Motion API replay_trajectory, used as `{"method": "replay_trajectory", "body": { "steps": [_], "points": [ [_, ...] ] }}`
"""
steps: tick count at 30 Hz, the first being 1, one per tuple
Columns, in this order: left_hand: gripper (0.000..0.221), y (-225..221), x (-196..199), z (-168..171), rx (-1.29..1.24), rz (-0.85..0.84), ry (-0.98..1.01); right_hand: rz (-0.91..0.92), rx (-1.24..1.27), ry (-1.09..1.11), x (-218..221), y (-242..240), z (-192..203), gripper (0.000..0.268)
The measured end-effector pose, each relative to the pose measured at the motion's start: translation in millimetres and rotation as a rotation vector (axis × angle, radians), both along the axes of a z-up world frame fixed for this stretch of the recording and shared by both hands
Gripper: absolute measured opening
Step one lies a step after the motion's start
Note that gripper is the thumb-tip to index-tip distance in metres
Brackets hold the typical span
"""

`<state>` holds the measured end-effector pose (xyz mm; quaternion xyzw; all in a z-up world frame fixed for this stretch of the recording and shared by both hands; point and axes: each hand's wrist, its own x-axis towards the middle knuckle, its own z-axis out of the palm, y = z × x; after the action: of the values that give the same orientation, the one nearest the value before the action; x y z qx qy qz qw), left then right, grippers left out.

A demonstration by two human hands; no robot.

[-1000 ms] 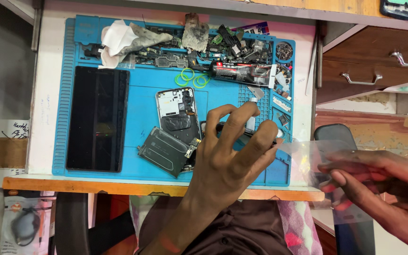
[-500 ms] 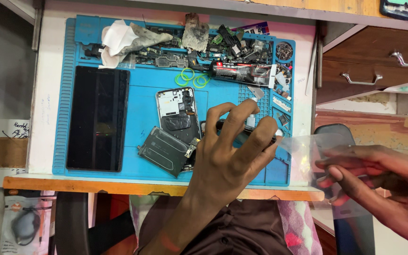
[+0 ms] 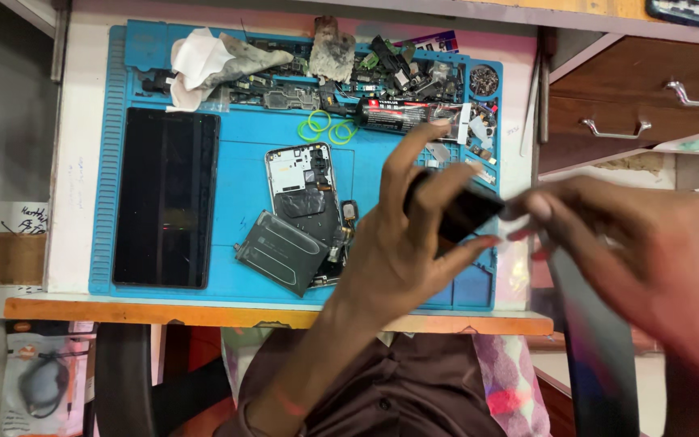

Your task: The person prying open a phone casing by hand, removes the battery and internal components using a screwdriver, and applies a protective film to a screen.

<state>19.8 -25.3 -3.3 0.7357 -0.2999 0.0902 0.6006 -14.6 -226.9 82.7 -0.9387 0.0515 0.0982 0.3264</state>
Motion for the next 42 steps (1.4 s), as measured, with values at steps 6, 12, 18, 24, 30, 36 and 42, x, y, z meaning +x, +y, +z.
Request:
{"method": "replay_trajectory", "body": {
  "steps": [6, 12, 18, 24, 30, 36, 42],
  "points": [
    [0.067, 28, 28, -1, -0.267, -0.199, 0.406, 0.061, 0.349, -0.003, 48, -7, -27, 0.027],
    [0.064, 28, 43, -17, -0.234, -0.31, 0.678, 0.15, 0.356, 0.071, 80, -17, -54, 0.026],
    [0.069, 24, 37, -27, -0.395, -0.402, 0.737, 0.211, 0.423, 0.037, 86, -26, -75, 0.027],
    [0.075, 21, 38, -34, -0.676, -0.683, 1.233, 0.22, 0.223, 0.025, 82, -24, -68, 0.021],
    [0.08, 23, 36, -32, -0.604, -0.714, 1.193, 0.355, 0.253, -0.212, 78, -20, -51, 0.012],
    [0.082, 26, 37, -29, -0.461, -0.644, 1.034, 0.49, 0.1, -0.415, 81, -16, -46, 0.01],
    [0.084, 25, 35, -31, -0.395, -0.648, 0.991, 0.522, -0.019, -0.51, 73, -8, -36, 0.012]
  ]
}}
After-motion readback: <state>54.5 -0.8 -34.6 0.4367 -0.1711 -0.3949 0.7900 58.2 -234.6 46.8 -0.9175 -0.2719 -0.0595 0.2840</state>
